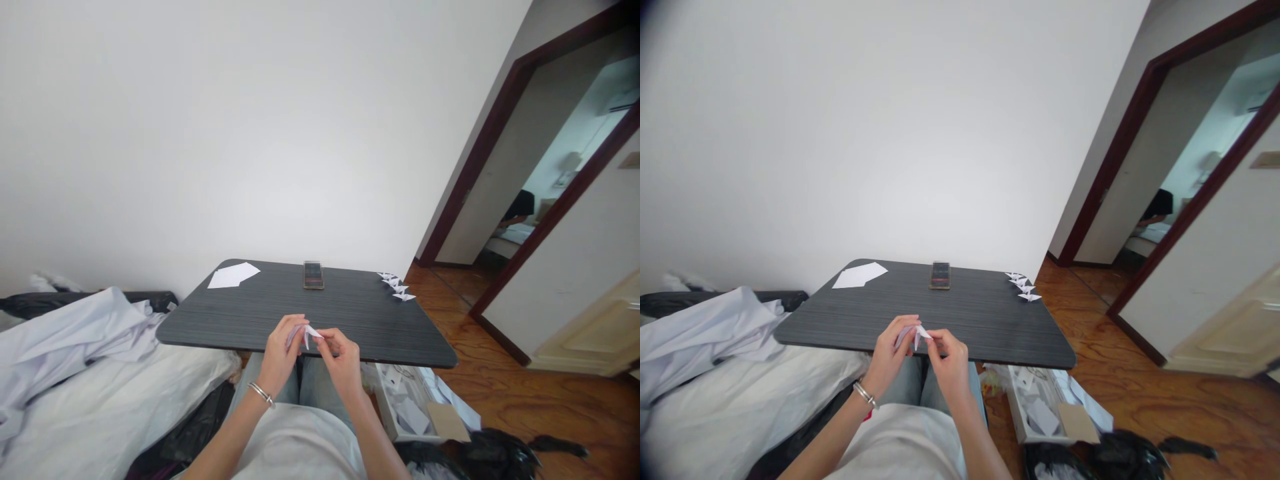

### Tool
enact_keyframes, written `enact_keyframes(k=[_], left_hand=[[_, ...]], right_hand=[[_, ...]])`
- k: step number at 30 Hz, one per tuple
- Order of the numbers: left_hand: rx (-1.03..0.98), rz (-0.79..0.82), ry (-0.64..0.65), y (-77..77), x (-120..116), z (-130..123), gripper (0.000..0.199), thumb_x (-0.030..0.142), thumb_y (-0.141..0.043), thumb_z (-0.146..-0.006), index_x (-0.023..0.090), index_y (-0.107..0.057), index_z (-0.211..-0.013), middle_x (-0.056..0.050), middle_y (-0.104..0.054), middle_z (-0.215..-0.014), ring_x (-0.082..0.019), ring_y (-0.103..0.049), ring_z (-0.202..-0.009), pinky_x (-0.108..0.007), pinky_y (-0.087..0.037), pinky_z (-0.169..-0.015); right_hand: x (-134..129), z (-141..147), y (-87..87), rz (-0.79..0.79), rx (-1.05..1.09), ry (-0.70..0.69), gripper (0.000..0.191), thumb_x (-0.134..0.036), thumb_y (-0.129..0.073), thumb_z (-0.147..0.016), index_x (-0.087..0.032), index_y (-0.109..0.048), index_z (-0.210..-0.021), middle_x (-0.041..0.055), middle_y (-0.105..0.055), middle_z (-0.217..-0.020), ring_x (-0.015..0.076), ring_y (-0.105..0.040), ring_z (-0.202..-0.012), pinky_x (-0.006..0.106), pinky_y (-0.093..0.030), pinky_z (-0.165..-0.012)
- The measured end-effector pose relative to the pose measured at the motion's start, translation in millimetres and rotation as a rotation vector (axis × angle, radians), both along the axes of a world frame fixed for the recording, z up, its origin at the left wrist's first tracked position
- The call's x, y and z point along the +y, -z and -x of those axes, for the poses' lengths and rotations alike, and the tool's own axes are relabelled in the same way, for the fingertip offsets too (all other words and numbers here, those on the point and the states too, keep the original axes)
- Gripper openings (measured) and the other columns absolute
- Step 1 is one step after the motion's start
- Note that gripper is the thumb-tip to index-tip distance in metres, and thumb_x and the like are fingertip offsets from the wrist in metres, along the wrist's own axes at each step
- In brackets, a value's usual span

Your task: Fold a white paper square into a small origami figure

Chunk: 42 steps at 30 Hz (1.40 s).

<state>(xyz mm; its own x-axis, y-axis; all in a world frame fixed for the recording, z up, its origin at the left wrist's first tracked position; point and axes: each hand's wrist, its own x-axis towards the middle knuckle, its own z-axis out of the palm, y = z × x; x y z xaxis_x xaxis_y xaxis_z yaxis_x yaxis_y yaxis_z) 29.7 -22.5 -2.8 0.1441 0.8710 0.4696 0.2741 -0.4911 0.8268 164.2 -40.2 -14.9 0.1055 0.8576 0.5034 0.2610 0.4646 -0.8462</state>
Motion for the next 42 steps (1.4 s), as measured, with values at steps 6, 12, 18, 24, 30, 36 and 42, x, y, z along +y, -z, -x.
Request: enact_keyframes(k=[6, 12, 18, 24, 30, 36, 42], left_hand=[[0.071, -0.104, -0.017, -1.0, 0, 2, 0.023, 0.024, -0.040, -0.083, 0.020, -0.059, -0.096, -0.009, -0.054, -0.106, -0.018, -0.056, -0.087, -0.025, -0.051, -0.061], [0.059, -0.124, -0.072, -1.0, -1, -1, 0.027, 0.027, -0.044, -0.081, 0.019, -0.056, -0.104, -0.007, -0.060, -0.099, -0.018, -0.057, -0.088, -0.027, -0.049, -0.069], [0.101, -0.054, -0.062, -4.5, -2, 0, 0.033, 0.028, -0.043, -0.082, 0.021, -0.053, -0.112, -0.006, -0.062, -0.105, -0.018, -0.059, -0.086, -0.026, -0.047, -0.069], [0.212, -0.022, -0.117, -0.4, -2, 2, 0.034, 0.031, -0.041, -0.082, 0.026, -0.051, -0.114, -0.003, -0.065, -0.093, -0.017, -0.059, -0.074, -0.026, -0.046, -0.066], [0.151, 0.013, -0.110, 5.5, 3, 2, 0.026, 0.029, -0.042, -0.082, 0.021, -0.061, -0.098, -0.005, -0.065, -0.092, -0.017, -0.058, -0.076, -0.027, -0.046, -0.067], [-0.184, 0.190, 0.026, 8.1, 8, 0, 0.019, 0.027, -0.050, -0.076, 0.015, -0.062, -0.084, -0.006, -0.065, -0.087, -0.016, -0.060, -0.070, -0.023, -0.049, -0.056], [-0.322, 0.278, 0.050, 6.6, 8, -3, 0.011, 0.021, -0.055, -0.070, 0.013, -0.062, -0.073, -0.003, -0.063, -0.070, -0.012, -0.056, -0.057, -0.021, -0.047, -0.050]], right_hand=[[-1, 1, 0.2, 0.034, -0.007, -0.015, 0.018, -0.030, -0.052, -0.078, -0.018, -0.063, -0.087, 0.0053, -0.069, -0.076, 0.0191, -0.065, -0.067, 0.028, -0.053, -0.060], [0, -1, 5.0, 0.004, -0.033, 0.021, 0.020, -0.029, -0.049, -0.081, -0.019, -0.065, -0.088, 0.0041, -0.069, -0.071, 0.0184, -0.064, -0.063, 0.027, -0.053, -0.060], [-1, -1, 4.3, -0.080, -0.154, 0.073, 0.021, -0.026, -0.047, -0.082, -0.020, -0.066, -0.088, 0.0058, -0.068, -0.080, 0.0184, -0.063, -0.068, 0.027, -0.050, -0.061], [-1, -1, 4.6, -0.125, -0.171, 0.114, 0.023, -0.027, -0.046, -0.082, -0.020, -0.067, -0.088, 0.0061, -0.067, -0.076, 0.0167, -0.061, -0.063, 0.026, -0.049, -0.057], [0, 2, 3.6, -0.147, -0.147, 0.092, 0.020, -0.024, -0.047, -0.081, -0.021, -0.066, -0.087, 0.0050, -0.063, -0.074, 0.0156, -0.058, -0.063, 0.025, -0.049, -0.056], [0, 3, 3.6, -0.097, -0.084, 0.031, 0.019, -0.017, -0.047, -0.078, -0.020, -0.063, -0.088, 0.0042, -0.058, -0.077, 0.0149, -0.057, -0.068, 0.023, -0.049, -0.056], [5, 4, 8.1, -0.008, 0.047, 0.041, 0.017, -0.016, -0.051, -0.074, -0.019, -0.062, -0.086, 0.0027, -0.053, -0.076, 0.0137, -0.053, -0.066, 0.020, -0.047, -0.049]])
